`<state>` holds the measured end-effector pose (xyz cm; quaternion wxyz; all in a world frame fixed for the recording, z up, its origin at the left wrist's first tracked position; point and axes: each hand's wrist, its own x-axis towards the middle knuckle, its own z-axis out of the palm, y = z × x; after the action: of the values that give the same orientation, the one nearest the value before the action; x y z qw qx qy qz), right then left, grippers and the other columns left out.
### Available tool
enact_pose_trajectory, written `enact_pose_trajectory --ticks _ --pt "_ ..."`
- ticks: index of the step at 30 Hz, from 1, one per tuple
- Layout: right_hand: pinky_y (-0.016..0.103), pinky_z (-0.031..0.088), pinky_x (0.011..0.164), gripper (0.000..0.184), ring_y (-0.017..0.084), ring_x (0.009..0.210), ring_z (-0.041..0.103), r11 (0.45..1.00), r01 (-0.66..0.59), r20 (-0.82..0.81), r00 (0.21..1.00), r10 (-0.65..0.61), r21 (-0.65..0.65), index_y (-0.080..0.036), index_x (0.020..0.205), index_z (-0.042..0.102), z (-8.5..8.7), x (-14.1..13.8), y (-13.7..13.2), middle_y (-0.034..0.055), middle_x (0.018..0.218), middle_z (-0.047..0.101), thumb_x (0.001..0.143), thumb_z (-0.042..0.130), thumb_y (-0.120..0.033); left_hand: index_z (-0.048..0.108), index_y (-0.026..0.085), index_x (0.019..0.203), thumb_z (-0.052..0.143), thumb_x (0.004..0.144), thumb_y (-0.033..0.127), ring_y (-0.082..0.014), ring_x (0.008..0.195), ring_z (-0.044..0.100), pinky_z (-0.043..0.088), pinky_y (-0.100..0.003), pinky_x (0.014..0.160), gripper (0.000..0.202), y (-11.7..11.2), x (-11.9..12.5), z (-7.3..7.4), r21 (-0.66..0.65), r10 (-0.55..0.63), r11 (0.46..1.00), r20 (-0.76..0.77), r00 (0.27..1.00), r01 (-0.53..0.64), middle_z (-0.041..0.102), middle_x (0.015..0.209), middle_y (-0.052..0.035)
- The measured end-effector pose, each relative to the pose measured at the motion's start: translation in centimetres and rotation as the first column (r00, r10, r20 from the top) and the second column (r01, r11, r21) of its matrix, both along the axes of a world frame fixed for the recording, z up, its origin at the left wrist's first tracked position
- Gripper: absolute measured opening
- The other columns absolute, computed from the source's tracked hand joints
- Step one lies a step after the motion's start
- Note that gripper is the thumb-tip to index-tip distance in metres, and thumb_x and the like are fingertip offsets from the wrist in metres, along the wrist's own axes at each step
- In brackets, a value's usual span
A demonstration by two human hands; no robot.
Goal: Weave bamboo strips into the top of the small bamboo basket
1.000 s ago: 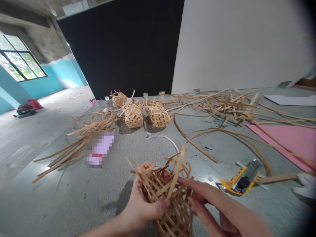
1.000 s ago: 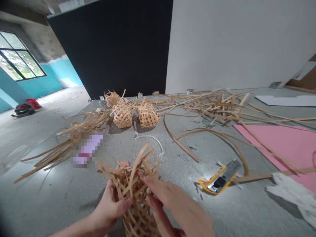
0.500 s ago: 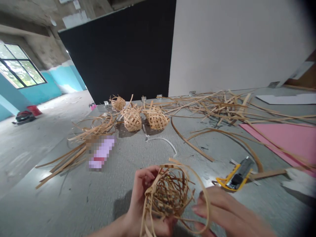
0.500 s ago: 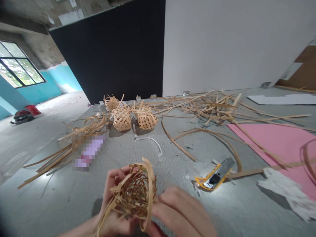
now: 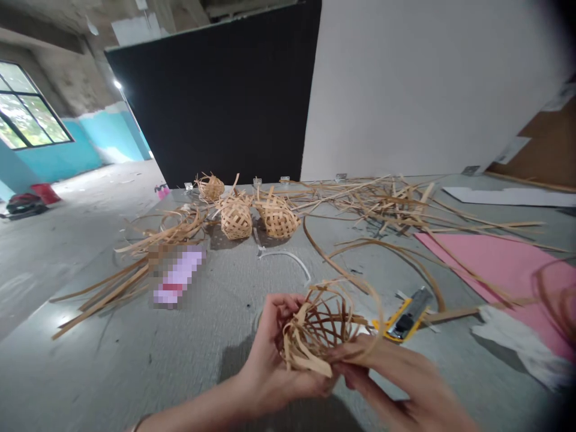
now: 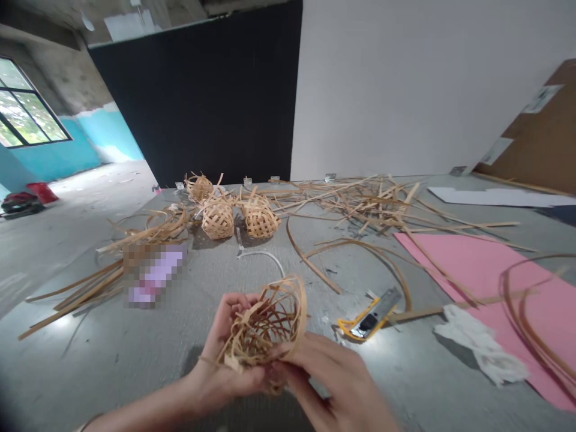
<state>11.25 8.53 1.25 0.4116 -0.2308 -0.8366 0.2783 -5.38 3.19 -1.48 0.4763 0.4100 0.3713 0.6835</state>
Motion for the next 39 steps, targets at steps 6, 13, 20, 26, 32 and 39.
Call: enact_pose_trajectory --ticks 6,13,20,26,32,39 --pt "0.024 0.06 0.063 0.016 0.018 0.063 0.072 0.998 0.066 -0.014 0.998 -0.067 -0.025 -0.027 0.083 0.074 0.4 1.0 1.0 0.0 0.073 0.077 0.087 0.06 -0.022 0.05 0.025 0.099 0.087 0.058 0.039 -0.0191 0.094 0.06 0.045 -0.029 0.08 0.056 1.2 -0.6 2.2 -0.153 -0.25 0.951 0.129 0.96 0.269 0.059 0.104 -0.0021" --pt "0.024 0.054 0.055 0.023 0.017 0.056 0.067 0.953 0.148 0.033 0.989 -0.145 -0.266 -0.023 0.068 0.072 1.1 1.8 2.0 0.0008 0.063 0.073 0.085 0.058 -0.031 0.05 0.024 0.086 0.076 0.07 0.045 -0.0096 0.063 0.056 0.039 -0.022 0.06 0.037 5.0 -0.3 1.5 -0.341 -0.146 0.927 0.052 0.988 0.155 0.059 0.077 0.0055" --pt "0.025 0.052 0.06 0.025 0.017 0.062 0.067 0.936 0.109 0.026 0.994 -0.106 -0.335 -0.022 0.071 0.073 0.7 2.5 2.5 0.0012 0.067 0.073 0.087 0.056 -0.031 0.067 0.018 0.086 0.08 0.052 0.011 -0.0151 0.068 0.064 0.044 -0.027 0.065 0.037 8.2 -2.1 3.9 -0.447 -0.351 0.866 -0.224 0.909 0.224 0.071 0.075 -0.0006" --pt "0.026 0.053 0.063 0.027 0.018 0.065 0.067 0.94 0.087 0.019 0.996 -0.086 -0.33 -0.023 0.067 0.068 0.5 2.7 2.1 0.001 0.068 0.073 0.089 0.054 -0.029 0.072 0.017 0.086 0.081 0.059 0.015 -0.0141 0.066 0.063 0.046 -0.026 0.067 0.029 9.5 -2.3 4.8 -0.415 -0.456 0.863 -0.392 0.799 0.289 0.071 0.072 -0.0007" --pt "0.026 0.053 0.063 0.022 0.017 0.064 0.066 0.961 0.054 0.027 0.998 -0.048 -0.27 -0.023 0.072 0.069 0.3 3.0 1.6 0.0002 0.069 0.072 0.088 0.054 -0.025 0.073 0.02 0.093 0.076 0.071 0.027 -0.0181 0.073 0.066 0.049 -0.029 0.07 0.024 9.3 -1.8 5.2 -0.364 -0.542 0.838 -0.458 0.705 0.407 0.074 0.081 -0.0034" --pt "0.026 0.057 0.068 0.02 0.018 0.071 0.071 0.994 0.075 0.02 0.997 -0.073 -0.079 -0.025 0.078 0.071 -0.2 3.0 1.2 0.0014 0.076 0.076 0.088 0.054 -0.019 0.073 0.02 0.091 0.07 0.076 0.023 -0.0183 0.075 0.063 0.048 -0.028 0.072 0.015 8.4 -1.6 5.5 -0.337 -0.499 0.866 -0.547 0.672 0.369 0.071 0.078 -0.0025"
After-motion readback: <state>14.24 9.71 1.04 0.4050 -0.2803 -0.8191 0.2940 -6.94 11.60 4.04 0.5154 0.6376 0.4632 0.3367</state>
